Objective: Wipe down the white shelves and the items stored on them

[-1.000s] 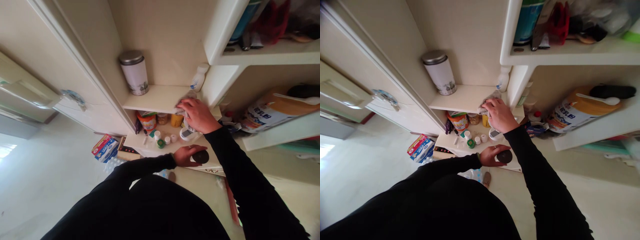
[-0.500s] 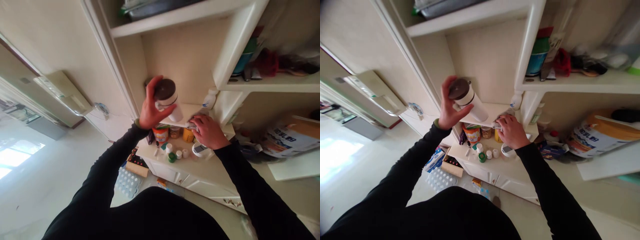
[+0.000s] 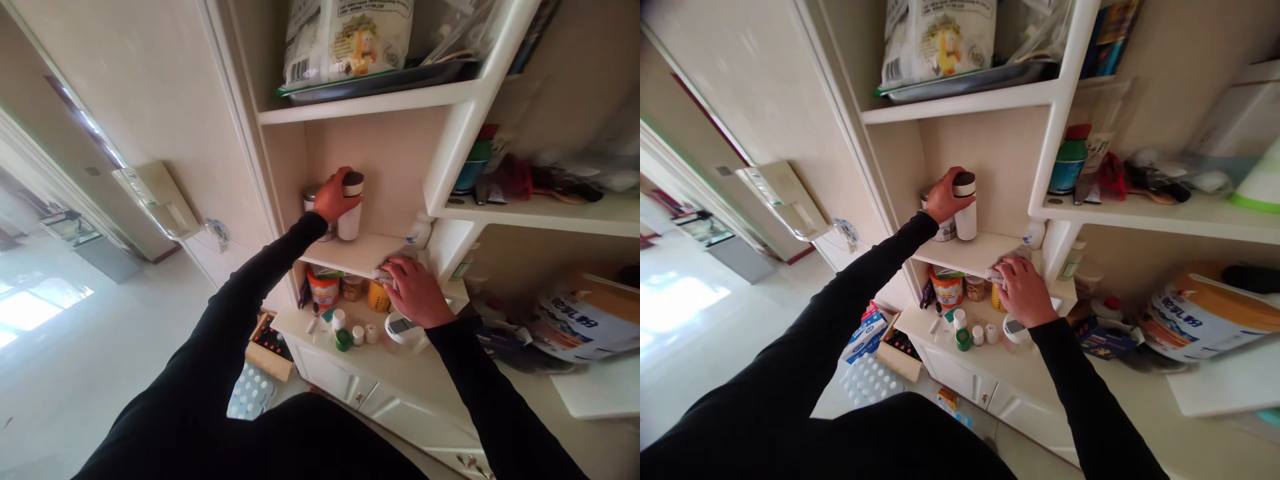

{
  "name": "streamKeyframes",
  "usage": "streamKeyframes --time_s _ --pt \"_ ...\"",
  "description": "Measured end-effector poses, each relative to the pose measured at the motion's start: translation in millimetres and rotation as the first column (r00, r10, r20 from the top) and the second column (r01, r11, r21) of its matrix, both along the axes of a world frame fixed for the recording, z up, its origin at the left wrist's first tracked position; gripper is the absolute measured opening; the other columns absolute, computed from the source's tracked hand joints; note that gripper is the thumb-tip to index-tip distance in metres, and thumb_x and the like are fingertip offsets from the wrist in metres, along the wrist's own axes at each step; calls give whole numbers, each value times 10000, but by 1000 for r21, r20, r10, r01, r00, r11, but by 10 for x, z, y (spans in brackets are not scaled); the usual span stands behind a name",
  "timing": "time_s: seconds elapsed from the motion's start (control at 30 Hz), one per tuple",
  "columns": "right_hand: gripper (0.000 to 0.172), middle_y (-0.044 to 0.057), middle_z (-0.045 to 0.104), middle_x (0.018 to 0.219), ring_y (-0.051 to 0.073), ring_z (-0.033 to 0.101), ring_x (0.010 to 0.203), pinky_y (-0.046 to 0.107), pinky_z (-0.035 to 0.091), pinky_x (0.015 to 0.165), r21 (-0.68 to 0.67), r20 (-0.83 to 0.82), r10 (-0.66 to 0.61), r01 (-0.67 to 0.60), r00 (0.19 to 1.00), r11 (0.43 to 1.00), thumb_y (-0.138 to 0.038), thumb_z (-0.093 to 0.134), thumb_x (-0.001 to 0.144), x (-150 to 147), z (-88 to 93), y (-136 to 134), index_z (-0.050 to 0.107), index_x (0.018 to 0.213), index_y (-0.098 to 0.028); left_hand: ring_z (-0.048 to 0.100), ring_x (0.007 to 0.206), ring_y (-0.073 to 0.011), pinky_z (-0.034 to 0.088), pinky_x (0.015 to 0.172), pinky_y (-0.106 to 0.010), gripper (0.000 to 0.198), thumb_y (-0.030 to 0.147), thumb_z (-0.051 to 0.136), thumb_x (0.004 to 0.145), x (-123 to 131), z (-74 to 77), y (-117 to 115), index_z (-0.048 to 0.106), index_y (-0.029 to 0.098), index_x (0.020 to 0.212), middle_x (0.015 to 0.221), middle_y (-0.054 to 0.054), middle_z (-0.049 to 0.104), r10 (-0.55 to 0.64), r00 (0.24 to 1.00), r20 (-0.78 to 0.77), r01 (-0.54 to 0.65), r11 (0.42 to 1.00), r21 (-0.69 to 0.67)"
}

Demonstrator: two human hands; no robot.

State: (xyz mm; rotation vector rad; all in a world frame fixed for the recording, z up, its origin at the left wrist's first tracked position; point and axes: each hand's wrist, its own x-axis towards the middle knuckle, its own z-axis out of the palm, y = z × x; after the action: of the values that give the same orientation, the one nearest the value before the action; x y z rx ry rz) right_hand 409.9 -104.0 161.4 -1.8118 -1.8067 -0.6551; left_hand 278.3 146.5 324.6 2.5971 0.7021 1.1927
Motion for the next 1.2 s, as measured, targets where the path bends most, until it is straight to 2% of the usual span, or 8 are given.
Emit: streamKeyframes --time_s 0.13,0.37,0.6,0.8,0.93,1.03,1.2 --pt "334 189 713 1366 375 646 1263 530 572 1129 5 0 6 -6 1000 1000 -236 626 1001 -8 8 -8 745 1307 -176 743 1311 -310 573 1168 -435 660 196 841 886 70 -8 24 600 241 1499 1436 -122 770 5 999 -35 -3 999 39" --pt "343 198 699 1368 381 637 1288 532 568 1147 2 -2 6 -6 1000 1000 -239 616 1008 -30 13 -22 737 1321 -170 726 1298 -321 562 1161 -429 655 216 846 914 139 -47 42 572 143 1505 1416 -185 744 19 990 -138 -7 997 82" --pt "365 205 701 1384 399 640 1281 586 582 1125 17 -38 21 -21 999 1000 -227 624 983 -39 7 -17 748 1323 -184 718 1296 -335 548 1210 -451 596 211 886 882 176 75 68 617 155 1412 1511 -227 596 68 976 -207 -46 993 105" --pt "339 203 704 1376 386 632 1275 546 583 1135 27 1 10 -10 1000 1000 -224 612 1002 -35 8 -23 744 1308 -164 687 1312 -386 536 1184 -491 633 242 920 855 269 164 130 617 120 1398 1418 -257 652 118 959 -259 -87 988 129" --pt "336 215 698 1379 393 621 1284 547 575 1153 37 17 10 -11 1000 999 -219 613 1008 -42 2 -19 743 1307 -136 657 1350 -400 521 1195 -525 632 285 950 841 301 154 198 640 164 1378 1400 -219 686 172 960 -220 -147 981 128" --pt "334 208 691 1396 395 613 1305 557 562 1177 31 -10 5 -4 1000 1000 -218 624 1006 -47 -9 -12 738 1313 -153 624 1392 -426 504 1221 -548 668 331 958 846 294 143 249 636 133 1397 1394 -245 699 224 948 -226 -198 971 132" --pt "338 205 692 1389 392 615 1302 543 568 1172 33 -17 0 0 1000 999 -221 629 1009 -54 -11 -16 738 1320 -146 598 1426 -451 489 1244 -583 716 401 942 880 279 90 318 621 117 1453 1419 -269 701 213 946 -242 -167 966 199"
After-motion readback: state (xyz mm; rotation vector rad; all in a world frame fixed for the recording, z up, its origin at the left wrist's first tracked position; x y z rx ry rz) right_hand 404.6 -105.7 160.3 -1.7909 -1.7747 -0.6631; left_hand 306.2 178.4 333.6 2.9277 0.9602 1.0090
